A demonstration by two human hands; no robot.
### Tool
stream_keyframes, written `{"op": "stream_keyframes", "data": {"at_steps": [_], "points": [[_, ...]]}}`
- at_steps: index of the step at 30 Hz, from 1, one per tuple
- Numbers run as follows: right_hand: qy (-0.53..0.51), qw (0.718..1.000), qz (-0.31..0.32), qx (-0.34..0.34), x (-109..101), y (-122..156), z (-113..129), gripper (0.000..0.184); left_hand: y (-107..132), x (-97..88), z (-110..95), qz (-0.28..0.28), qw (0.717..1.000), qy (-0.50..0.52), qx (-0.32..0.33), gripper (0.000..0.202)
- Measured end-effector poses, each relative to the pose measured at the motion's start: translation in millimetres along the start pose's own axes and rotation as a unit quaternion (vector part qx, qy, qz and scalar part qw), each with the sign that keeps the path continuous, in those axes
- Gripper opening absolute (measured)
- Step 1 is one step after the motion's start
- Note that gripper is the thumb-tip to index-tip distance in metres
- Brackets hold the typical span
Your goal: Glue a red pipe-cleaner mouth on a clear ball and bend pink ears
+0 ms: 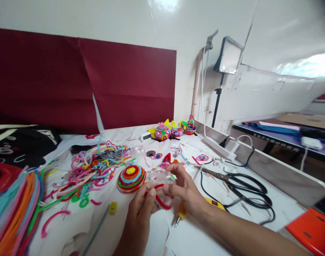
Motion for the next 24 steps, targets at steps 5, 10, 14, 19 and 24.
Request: {"op": "stream_keyframes", "data": {"at_steps": [5, 10, 14, 19, 24], "points": [[-0.018, 1.000, 0.005, 0.002, 1, 0, 0, 0.044, 0, -1.4, 1, -0.008, 1.000, 0.003, -0.015, 0.030], [-0.015, 1.000, 0.003, -0.003, 2, 0, 2, 0.045, 1, -2.3, 0, -0.007, 1.000, -0.008, -0.006, 0.027], [-0.004, 1.000, 0.005, -0.007, 0, -1, 0, 0.045, -1, -3.3, 2, 0.005, 1.000, -0.014, 0.011, 0.022], [0.007, 1.000, 0.003, -0.009, -2, -1, -1, 0.045, -3, -6.5, 9, 0.024, 0.999, -0.035, 0.019, 0.022], [0.014, 1.000, 0.002, -0.003, -4, -1, -2, 0.047, -3, -4.2, 10, 0.037, 0.999, 0.008, 0.003, 0.019]]}}
Point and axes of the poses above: each hand's wrist, its own y-axis away from the middle knuckle, its own x-axis out of the palm, z = x × y, the point moved 5 cm from there along -y, towards the middle knuckle, and after that the axes turned 11 degrees about -y, right-handed, at the moved point
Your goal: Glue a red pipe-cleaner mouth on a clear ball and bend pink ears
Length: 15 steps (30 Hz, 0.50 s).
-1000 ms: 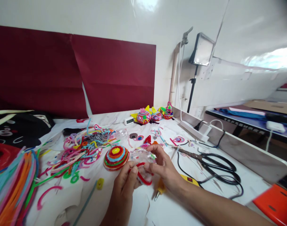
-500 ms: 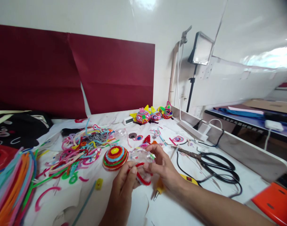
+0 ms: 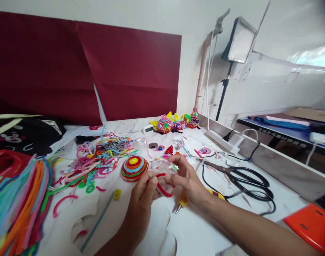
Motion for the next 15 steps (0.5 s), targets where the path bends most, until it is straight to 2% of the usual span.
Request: {"op": "stream_keyframes", "data": {"at_steps": [5, 15], "points": [[0.017, 1.000, 0.008, 0.002, -1.9, -3.1, -0.9, 0.045, -2.2, 4.9, -3.6, -0.005, 0.998, 0.060, -0.028, 0.016], [0.025, 0.999, 0.035, 0.017, -0.7, -4.3, 1.7, 0.047, -6.3, 3.0, -7.4, -0.057, 0.982, 0.159, -0.081, 0.024]]}}
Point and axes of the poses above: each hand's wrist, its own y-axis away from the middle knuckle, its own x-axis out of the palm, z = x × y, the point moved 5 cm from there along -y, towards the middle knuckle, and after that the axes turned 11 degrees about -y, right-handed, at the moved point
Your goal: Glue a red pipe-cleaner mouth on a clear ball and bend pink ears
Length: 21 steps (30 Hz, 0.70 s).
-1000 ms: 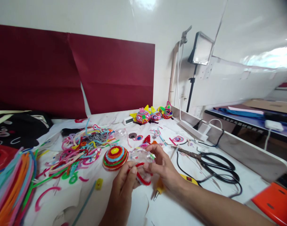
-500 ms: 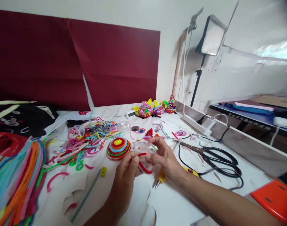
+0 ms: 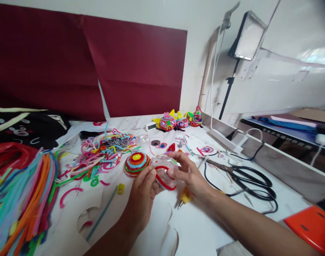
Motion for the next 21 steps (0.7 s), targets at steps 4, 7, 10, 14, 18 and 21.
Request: {"op": "stream_keyframes", "data": {"at_steps": [4, 7, 10, 14, 18, 21], "points": [[-0.005, 1.000, 0.009, 0.005, -0.1, -0.6, 0.1, 0.046, -0.9, -1.9, 0.0, -0.009, 1.000, 0.011, -0.001, 0.022], [-0.013, 1.000, 0.010, 0.008, -0.3, -0.5, 0.7, 0.046, -2.0, -3.9, -0.3, -0.018, 0.999, 0.030, -0.006, 0.018], [-0.009, 1.000, 0.010, 0.008, -0.5, -0.6, 1.7, 0.048, -2.9, -4.9, -1.2, -0.021, 0.998, 0.050, -0.015, 0.013], [0.000, 1.000, 0.013, -0.008, -0.2, -1.4, 4.5, 0.047, -3.9, -3.4, -5.1, -0.007, 0.998, 0.064, -0.016, 0.009], [-0.004, 1.000, 0.015, -0.006, -0.3, -2.4, 4.8, 0.048, -5.6, -3.7, -7.9, -0.016, 0.997, 0.069, -0.019, 0.007], [-0.007, 1.000, 0.019, -0.009, -0.6, -3.0, 4.7, 0.049, -6.7, -5.1, -8.6, -0.026, 0.996, 0.081, -0.018, 0.005]]}}
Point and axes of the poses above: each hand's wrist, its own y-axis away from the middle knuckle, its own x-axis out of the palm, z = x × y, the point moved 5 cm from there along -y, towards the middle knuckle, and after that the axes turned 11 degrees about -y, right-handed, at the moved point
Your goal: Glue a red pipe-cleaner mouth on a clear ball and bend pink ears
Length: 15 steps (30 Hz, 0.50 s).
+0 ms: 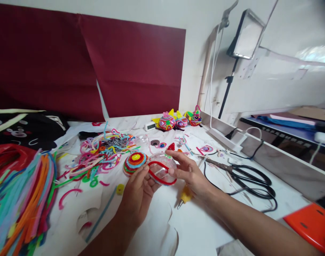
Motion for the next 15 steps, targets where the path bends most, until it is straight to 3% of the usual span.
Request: {"op": "stream_keyframes", "data": {"at_steps": [7, 15], "points": [[-0.016, 1.000, -0.001, -0.002, 0, 0, 3, 0.049, -2, -1.9, -2, 0.007, 1.000, 0.011, 0.000, 0.014], [-0.044, 0.994, -0.058, -0.079, -12, -5, 20, 0.034, -2, 1.1, -15, -0.005, 0.998, 0.063, -0.010, 0.030]]}}
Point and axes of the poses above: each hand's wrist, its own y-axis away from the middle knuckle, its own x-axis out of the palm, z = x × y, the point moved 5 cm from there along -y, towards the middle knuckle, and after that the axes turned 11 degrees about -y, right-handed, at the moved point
